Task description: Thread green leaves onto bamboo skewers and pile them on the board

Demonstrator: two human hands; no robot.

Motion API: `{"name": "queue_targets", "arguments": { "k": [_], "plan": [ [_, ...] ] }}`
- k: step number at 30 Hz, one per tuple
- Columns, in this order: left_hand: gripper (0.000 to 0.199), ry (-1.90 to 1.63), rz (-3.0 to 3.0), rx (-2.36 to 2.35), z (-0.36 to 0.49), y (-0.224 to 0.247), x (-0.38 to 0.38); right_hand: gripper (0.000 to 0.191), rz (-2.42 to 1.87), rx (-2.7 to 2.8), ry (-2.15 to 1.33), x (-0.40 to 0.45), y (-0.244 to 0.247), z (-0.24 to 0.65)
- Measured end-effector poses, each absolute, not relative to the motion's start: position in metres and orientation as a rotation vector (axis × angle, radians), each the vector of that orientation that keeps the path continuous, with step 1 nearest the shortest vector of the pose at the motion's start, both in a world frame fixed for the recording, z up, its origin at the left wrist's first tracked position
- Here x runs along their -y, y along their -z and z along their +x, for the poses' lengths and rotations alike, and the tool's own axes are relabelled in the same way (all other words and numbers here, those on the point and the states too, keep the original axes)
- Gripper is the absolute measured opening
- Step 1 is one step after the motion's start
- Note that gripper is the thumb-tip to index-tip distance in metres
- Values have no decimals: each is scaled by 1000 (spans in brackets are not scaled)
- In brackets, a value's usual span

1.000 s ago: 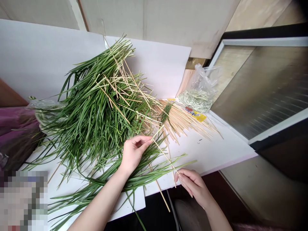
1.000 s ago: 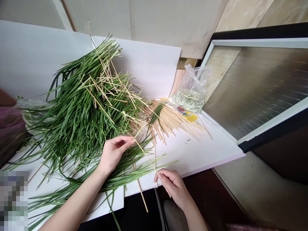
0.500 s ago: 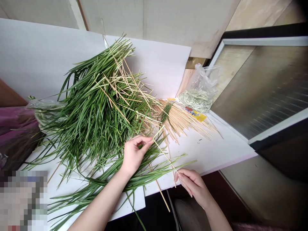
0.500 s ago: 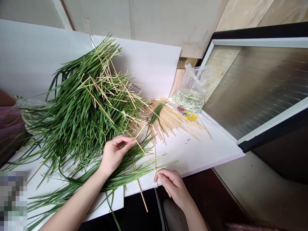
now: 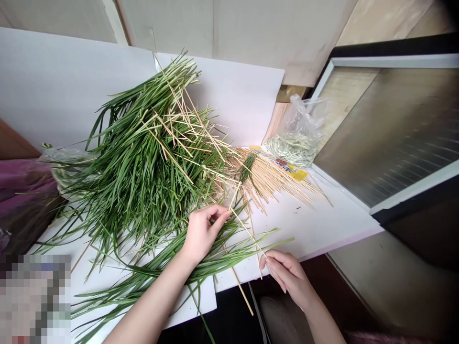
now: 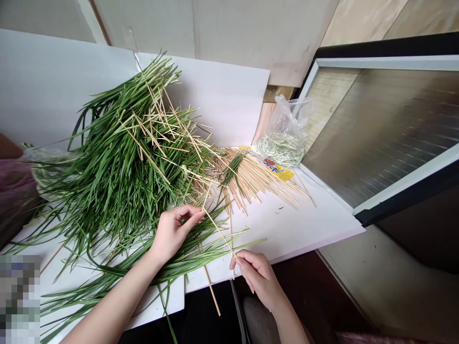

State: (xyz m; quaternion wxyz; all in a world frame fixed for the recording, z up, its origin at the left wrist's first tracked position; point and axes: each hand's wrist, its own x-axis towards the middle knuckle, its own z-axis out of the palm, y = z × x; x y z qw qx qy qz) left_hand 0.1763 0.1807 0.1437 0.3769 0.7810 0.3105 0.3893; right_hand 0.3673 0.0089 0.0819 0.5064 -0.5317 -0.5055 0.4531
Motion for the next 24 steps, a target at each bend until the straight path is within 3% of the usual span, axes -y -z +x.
{"name": "queue_targets", "arguments": {
  "k": [6, 12, 15, 17, 21, 24],
  "plan": [
    [18, -746, 2272, -419, 183, -141, -167, 39, -1313, 1210, -1077, -9, -82, 366],
    [17, -566, 2331, -351, 179, -150, -170, 40, -1296, 1214, -1084, -9, -82, 366],
    [28, -491, 2343, -326, 173, -157, -177, 39, -1247, 1170, -1099, -9, -80, 367],
    [35, -496, 2361, -378, 172, -158, -180, 38, -1210, 1129, -1109, -9, -79, 368],
    [24, -570, 2603, -728, 174, -152, -182, 38, -1162, 1072, -1132, -9, -77, 370],
    [28, -501, 2848, -937, 177, -144, -182, 38, -1154, 1063, -1138, -8, -77, 370]
  ]
}}
